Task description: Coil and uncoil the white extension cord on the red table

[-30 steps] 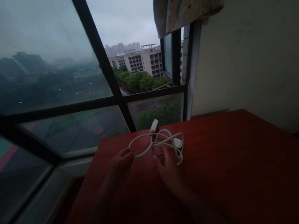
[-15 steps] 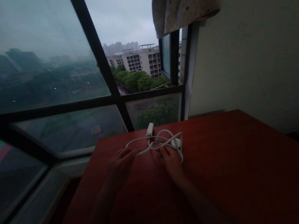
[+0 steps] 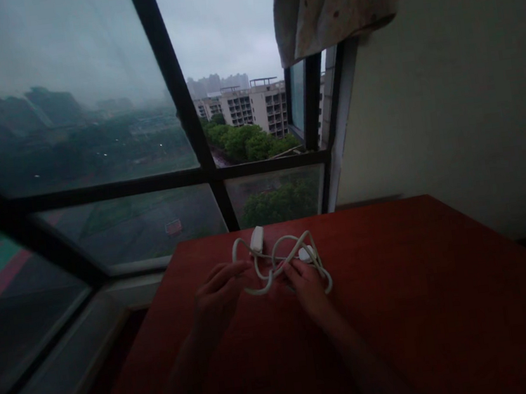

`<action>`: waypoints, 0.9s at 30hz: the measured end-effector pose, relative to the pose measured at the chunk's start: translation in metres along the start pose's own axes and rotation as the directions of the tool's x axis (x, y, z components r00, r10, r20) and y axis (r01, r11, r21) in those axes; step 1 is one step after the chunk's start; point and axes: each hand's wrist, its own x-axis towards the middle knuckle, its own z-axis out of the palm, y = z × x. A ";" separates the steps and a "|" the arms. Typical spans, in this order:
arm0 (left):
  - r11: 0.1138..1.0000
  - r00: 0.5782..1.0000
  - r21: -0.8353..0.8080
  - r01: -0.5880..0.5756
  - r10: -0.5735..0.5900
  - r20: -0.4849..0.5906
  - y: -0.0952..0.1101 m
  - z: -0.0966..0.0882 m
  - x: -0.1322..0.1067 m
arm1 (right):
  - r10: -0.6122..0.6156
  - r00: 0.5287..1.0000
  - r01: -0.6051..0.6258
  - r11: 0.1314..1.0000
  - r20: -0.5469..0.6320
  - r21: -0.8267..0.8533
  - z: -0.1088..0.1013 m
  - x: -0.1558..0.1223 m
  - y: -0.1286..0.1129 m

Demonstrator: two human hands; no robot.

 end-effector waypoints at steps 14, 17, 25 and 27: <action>0.976 0.980 -0.101 0.194 -0.198 -0.031 -0.027 0.007 -0.014 | 0.101 0.987 -0.114 0.988 0.128 0.101 0.001 -0.011 -0.032; 0.957 0.957 -0.080 0.278 -0.283 -0.061 -0.040 0.010 -0.020 | 0.185 0.960 -0.224 0.958 0.210 0.179 -0.001 -0.018 -0.043; 0.873 0.881 0.116 0.473 -0.468 -0.069 -0.083 0.014 -0.040 | 0.214 0.932 -0.286 0.930 0.294 0.230 -0.026 -0.023 -0.063; 0.844 0.856 0.154 0.513 -0.516 -0.025 -0.093 0.013 -0.047 | 0.189 0.941 -0.241 0.957 0.282 0.164 -0.040 -0.020 -0.069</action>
